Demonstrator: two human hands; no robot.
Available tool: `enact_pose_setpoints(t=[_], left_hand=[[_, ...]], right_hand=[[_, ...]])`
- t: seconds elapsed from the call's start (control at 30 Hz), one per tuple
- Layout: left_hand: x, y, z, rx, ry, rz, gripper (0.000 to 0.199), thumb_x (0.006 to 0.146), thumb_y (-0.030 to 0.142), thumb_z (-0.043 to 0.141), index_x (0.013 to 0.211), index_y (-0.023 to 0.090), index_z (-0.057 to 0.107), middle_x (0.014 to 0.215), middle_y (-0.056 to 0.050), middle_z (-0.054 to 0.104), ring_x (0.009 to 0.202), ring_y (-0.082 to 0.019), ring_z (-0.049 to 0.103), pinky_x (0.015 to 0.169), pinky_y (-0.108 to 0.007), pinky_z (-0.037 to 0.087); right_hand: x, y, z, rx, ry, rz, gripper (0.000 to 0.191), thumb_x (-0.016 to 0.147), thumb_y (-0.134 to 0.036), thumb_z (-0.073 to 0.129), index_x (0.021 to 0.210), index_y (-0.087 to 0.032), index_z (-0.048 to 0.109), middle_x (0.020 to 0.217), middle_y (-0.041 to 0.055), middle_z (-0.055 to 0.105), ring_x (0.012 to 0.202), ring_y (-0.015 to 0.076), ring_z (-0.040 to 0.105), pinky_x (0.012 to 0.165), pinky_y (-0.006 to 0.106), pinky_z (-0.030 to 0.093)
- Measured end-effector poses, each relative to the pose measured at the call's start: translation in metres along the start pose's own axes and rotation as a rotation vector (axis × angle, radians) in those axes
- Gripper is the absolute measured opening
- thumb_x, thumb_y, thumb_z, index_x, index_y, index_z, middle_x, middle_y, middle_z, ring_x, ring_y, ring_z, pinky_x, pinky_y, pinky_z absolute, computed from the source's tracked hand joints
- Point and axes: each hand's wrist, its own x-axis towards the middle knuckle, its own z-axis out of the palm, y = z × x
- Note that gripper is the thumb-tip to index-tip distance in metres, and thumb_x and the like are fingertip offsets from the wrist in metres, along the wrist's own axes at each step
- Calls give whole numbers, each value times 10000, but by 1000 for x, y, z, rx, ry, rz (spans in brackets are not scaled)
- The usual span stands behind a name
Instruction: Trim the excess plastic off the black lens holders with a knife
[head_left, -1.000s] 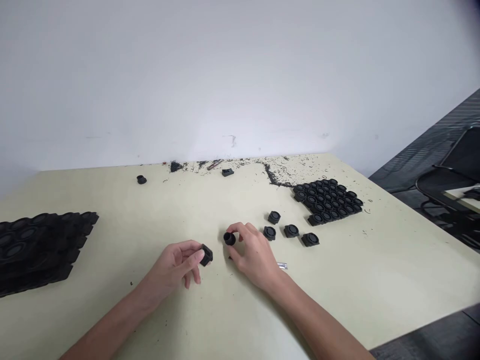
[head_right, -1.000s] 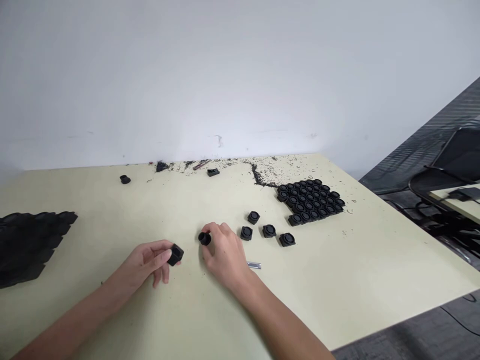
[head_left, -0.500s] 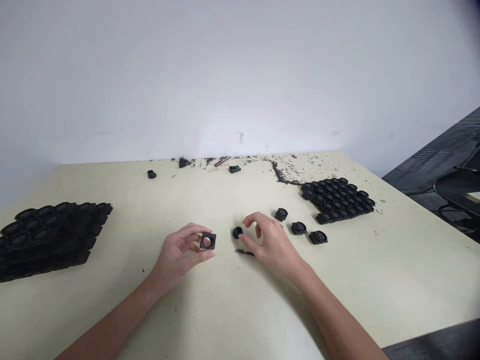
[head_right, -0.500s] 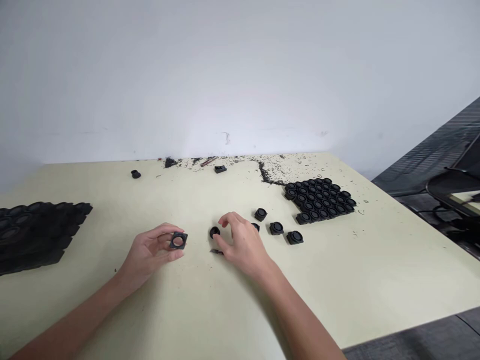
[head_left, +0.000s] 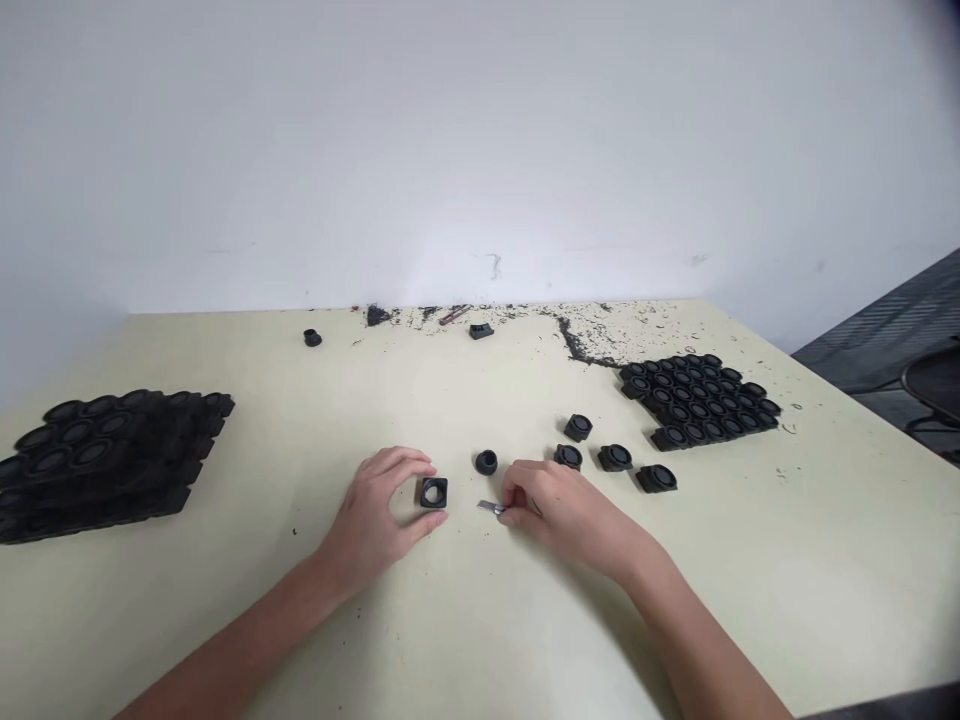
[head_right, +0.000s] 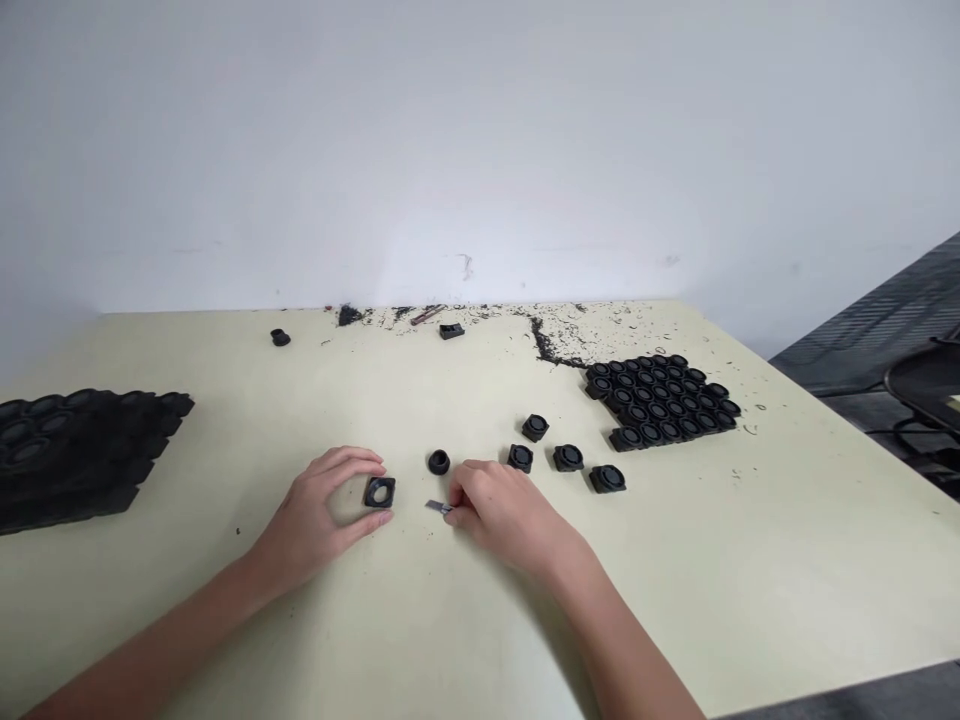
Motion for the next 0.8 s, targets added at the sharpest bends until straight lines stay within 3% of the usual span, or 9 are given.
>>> enact_pose_setpoints(t=[0.2, 0.4, 0.53, 0.63, 0.8], left_hand=[[-1, -1, 1, 16, 30, 45, 358, 795, 356, 742, 1107, 270, 588, 1234, 3, 597, 1176, -180, 551, 1052, -408, 450], [-1, 0, 1, 8, 39, 24, 372, 777, 375, 764, 1096, 273, 603, 1240, 11, 591, 1179, -183, 550, 1068, -426, 444], [0, 1, 1, -22, 20, 23, 270, 798, 318, 741, 1044, 273, 638, 1219, 15, 598, 1158, -173, 557, 1055, -416, 436], [0, 1, 1, -53, 1, 20, 221, 789, 286, 749, 987, 265, 652, 1204, 18, 605, 1141, -173, 561, 1047, -418, 424], [-4, 2, 2, -87, -81, 89, 310, 741, 307, 797, 1020, 302, 662, 1244, 36, 582, 1188, -180, 535, 1058, -414, 405]], right_hand=[[-3, -4, 1, 1, -66, -17, 73, 849, -220, 598, 787, -185, 614, 766, -16, 631, 657, 98, 466, 606, 258, 231], [-4, -8, 4, 24, -71, -116, 170, 918, -258, 506, 779, -163, 487, 755, -13, 564, 623, 87, 381, 612, 259, 254], [-3, -10, 5, 202, -12, -134, 185, 1030, -323, 356, 968, -192, 470, 779, -23, 564, 672, 89, 453, 646, 231, 342], [0, -11, 11, 336, 69, -143, 192, 1047, -325, 336, 1000, -192, 467, 731, -38, 532, 622, 77, 437, 621, 222, 341], [8, -12, 33, 186, 186, -198, 228, 1042, -354, 363, 1011, -212, 538, 710, -40, 503, 602, 73, 403, 606, 231, 288]])
